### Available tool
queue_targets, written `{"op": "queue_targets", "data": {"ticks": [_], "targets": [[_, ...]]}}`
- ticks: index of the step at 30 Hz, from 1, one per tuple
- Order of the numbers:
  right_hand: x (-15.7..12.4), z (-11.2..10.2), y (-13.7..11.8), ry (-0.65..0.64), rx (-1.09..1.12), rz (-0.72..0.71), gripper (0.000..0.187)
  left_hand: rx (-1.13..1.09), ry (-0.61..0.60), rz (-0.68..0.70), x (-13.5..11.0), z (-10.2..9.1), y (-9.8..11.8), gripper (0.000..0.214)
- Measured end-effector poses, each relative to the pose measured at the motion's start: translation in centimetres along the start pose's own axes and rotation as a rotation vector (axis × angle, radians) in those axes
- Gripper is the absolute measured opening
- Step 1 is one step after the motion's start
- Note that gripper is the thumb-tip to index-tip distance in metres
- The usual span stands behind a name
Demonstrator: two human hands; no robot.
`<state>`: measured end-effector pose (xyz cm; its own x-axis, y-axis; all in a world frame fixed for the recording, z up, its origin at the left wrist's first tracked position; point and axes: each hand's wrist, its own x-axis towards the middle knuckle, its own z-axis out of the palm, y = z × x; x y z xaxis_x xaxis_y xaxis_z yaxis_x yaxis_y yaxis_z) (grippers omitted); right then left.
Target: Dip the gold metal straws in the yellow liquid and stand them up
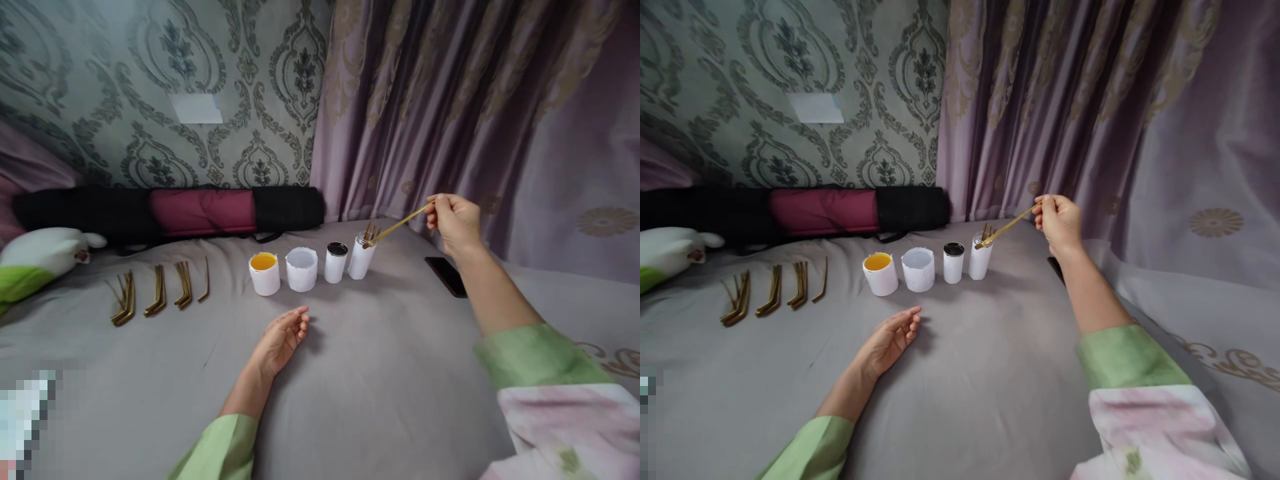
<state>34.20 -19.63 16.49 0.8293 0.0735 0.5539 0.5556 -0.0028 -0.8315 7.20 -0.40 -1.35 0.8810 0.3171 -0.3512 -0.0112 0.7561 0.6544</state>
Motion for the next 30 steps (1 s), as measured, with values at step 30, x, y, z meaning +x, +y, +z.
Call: {"op": "queue_targets", "data": {"ticks": [30], "targets": [[2.9, 3.1, -0.9, -0.075, -0.471, -0.425, 0.029, -0.005, 0.014, 0.003, 0.0, 0.1, 0.0, 0.019]]}}
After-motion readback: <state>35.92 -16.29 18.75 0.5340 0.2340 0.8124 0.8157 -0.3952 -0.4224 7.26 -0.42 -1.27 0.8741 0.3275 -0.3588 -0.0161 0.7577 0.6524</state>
